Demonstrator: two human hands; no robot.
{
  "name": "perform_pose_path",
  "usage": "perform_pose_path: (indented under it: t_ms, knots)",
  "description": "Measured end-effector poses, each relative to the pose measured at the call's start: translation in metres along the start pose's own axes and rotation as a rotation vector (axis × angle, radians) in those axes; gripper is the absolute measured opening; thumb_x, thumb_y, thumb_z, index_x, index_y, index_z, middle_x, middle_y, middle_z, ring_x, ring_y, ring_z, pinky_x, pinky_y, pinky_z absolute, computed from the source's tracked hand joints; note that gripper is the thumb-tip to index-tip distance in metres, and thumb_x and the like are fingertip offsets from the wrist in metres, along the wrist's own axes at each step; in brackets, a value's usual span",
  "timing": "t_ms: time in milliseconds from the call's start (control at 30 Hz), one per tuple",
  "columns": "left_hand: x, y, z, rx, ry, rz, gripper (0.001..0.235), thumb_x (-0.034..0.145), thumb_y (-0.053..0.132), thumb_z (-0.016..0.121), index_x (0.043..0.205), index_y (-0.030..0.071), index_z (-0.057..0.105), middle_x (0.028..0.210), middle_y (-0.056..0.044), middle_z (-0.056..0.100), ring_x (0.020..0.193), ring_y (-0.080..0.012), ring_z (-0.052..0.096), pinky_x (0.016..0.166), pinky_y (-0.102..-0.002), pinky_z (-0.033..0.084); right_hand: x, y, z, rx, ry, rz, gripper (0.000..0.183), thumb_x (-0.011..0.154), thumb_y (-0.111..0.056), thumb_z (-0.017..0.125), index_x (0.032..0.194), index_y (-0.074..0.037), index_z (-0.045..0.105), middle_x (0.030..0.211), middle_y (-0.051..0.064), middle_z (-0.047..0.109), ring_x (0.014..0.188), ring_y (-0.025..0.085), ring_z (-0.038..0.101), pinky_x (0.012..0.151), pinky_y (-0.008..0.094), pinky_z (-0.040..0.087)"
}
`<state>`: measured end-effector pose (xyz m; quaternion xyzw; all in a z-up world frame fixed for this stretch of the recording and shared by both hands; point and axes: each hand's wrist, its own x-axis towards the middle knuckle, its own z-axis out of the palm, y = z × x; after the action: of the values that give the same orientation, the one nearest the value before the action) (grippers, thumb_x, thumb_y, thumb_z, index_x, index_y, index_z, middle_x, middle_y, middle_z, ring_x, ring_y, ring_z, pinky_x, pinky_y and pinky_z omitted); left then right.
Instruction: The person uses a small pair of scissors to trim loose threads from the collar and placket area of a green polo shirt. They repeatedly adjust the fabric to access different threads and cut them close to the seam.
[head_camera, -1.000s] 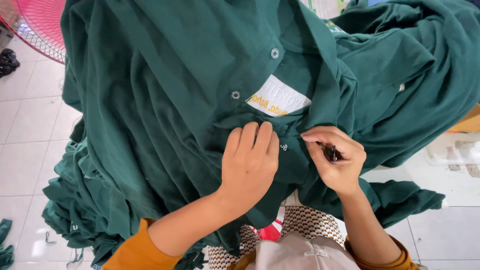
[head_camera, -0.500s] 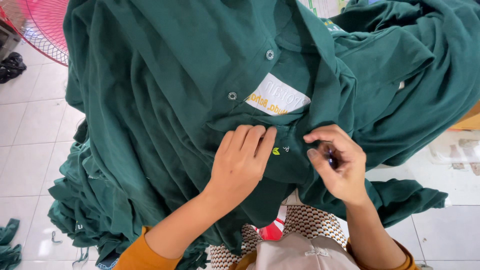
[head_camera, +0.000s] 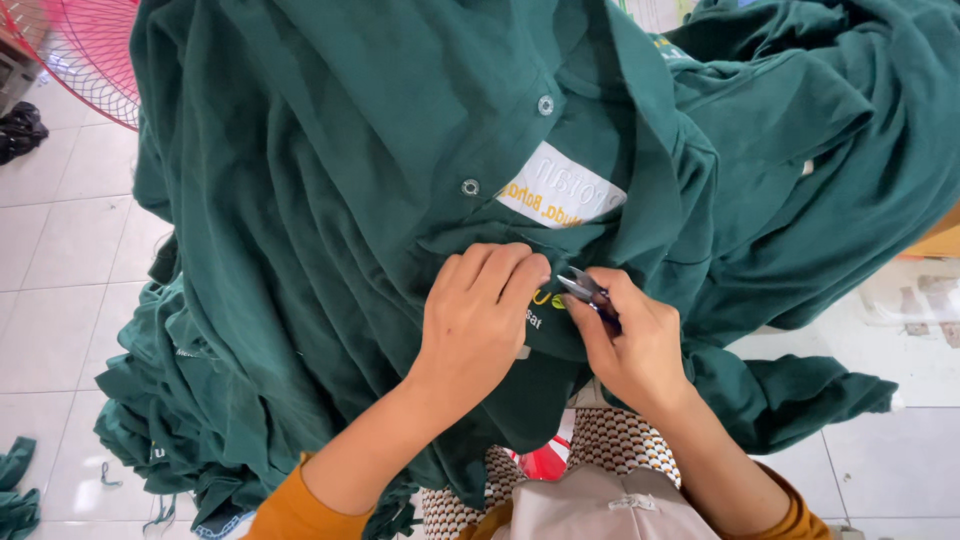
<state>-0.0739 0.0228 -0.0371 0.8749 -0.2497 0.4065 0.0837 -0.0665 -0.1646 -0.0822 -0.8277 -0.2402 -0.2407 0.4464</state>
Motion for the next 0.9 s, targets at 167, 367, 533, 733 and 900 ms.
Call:
perform_pose_path:
  t_ms: [167,367,533,733,900]
  knots:
    - [-0.003,0.001,0.0,-0.065,0.037,-0.045,0.009,0.102,0.009,0.064,0.104,0.009,0.072,0.092,-0.009,0.064,0.086,-0.0248,0.065,0.074,-0.034,0.055,-0.006,0.001,0.01,-0.026,-0.001,0.014,0.006,0.097,-0.013,0.069,0.101,-0.008,0.068,0.054,0.005,0.057,0.047,0.026,0.06,0.05,0.037,0.051]
    - [-0.007,0.001,0.007,-0.079,0.097,-0.022,0.008,0.102,0.009,0.064,0.102,0.009,0.071,0.09,-0.009,0.065,0.084,-0.0242,0.064,0.074,-0.034,0.056,-0.007,0.006,0.019,-0.09,0.041,-0.037,0.009,0.099,-0.015,0.068,0.104,-0.007,0.067,0.055,0.006,0.056,0.048,0.027,0.06,0.05,0.035,0.05]
    - [-0.007,0.003,0.008,-0.112,0.154,-0.054,0.01,0.103,0.009,0.06,0.099,0.01,0.07,0.085,-0.007,0.06,0.078,-0.0232,0.061,0.072,-0.034,0.053,-0.011,0.007,0.027,-0.118,0.042,-0.047,0.006,0.1,-0.015,0.066,0.103,-0.011,0.069,0.056,0.005,0.056,0.049,0.028,0.061,0.051,0.035,0.051]
    - [-0.01,0.002,0.01,-0.301,0.212,-0.146,0.013,0.104,0.009,0.058,0.099,0.011,0.069,0.084,-0.004,0.06,0.073,-0.0228,0.06,0.068,-0.034,0.054,-0.009,0.011,0.029,-0.06,0.016,-0.014,0.006,0.1,-0.013,0.066,0.102,-0.012,0.072,0.061,0.006,0.063,0.055,0.031,0.066,0.052,0.04,0.052]
    - [-0.006,-0.011,-0.024,-0.599,0.309,-0.515,0.02,0.103,0.015,0.055,0.088,0.013,0.066,0.074,0.0,0.07,0.065,-0.0209,0.067,0.068,-0.031,0.057,-0.005,0.004,0.015,0.023,0.018,0.038,0.007,0.099,-0.014,0.067,0.102,-0.012,0.072,0.065,0.009,0.069,0.058,0.033,0.069,0.054,0.037,0.053]
